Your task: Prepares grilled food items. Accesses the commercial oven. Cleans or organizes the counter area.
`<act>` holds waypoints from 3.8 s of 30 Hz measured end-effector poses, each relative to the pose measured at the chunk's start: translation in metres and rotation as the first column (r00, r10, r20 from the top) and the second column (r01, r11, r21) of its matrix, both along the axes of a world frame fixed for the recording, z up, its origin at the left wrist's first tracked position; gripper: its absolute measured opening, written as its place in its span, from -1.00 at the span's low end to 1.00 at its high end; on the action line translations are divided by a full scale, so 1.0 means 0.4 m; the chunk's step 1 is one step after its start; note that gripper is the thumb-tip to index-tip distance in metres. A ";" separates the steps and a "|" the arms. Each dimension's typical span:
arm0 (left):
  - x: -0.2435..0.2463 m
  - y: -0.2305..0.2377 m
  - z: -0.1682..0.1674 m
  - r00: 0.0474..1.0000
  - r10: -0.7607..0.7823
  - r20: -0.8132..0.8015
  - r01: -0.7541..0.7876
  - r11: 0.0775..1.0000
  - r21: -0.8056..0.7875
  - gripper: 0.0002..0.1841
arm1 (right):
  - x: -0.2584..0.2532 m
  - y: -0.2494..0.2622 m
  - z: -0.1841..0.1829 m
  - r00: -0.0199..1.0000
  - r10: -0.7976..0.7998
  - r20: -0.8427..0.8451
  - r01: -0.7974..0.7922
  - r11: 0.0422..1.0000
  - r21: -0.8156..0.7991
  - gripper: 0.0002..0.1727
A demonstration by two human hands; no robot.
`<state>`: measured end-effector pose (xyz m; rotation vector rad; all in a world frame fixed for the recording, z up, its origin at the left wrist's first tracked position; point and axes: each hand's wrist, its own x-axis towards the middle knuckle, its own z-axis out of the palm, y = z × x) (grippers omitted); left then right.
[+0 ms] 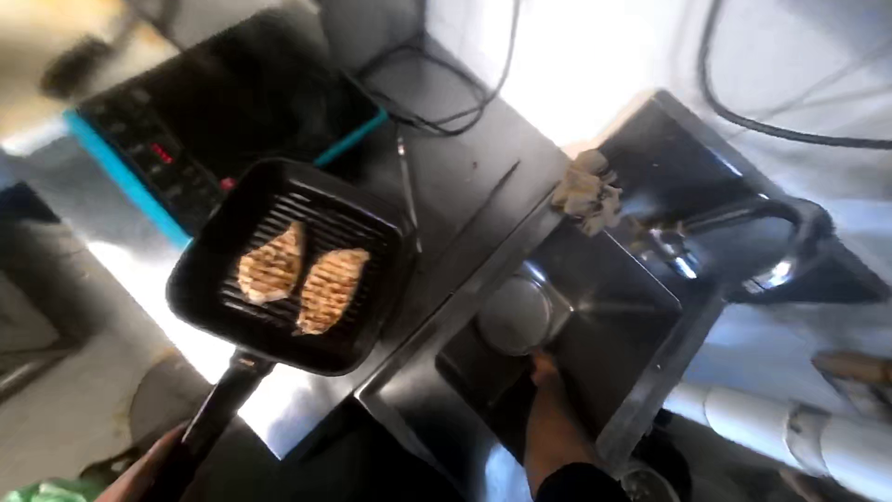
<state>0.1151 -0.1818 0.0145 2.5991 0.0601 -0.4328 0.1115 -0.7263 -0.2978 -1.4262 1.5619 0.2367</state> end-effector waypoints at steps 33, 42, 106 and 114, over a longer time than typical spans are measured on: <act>-0.012 0.093 -0.205 0.985 -0.141 -0.095 0.111 0.956 -0.271 -0.29 | 0.104 -0.065 0.343 0.784 0.309 -0.538 -0.560 0.726 -0.399 -0.44; 0.000 0.093 -0.222 0.979 -0.113 -0.170 0.058 0.951 -0.302 -0.29 | 0.122 -0.101 0.543 0.802 0.436 -0.409 -0.595 0.525 -0.608 -0.64; 0.294 -0.716 -0.049 0.809 -0.395 -0.436 -0.046 0.695 -0.717 -0.22 | 0.182 0.165 0.533 0.535 0.752 -0.384 -0.797 0.298 -0.526 -0.34; 0.363 -0.713 -0.051 0.887 -0.411 -0.211 0.211 0.766 -0.607 -0.12 | 0.087 0.157 0.669 0.064 0.998 0.011 -0.970 0.065 -0.236 -0.51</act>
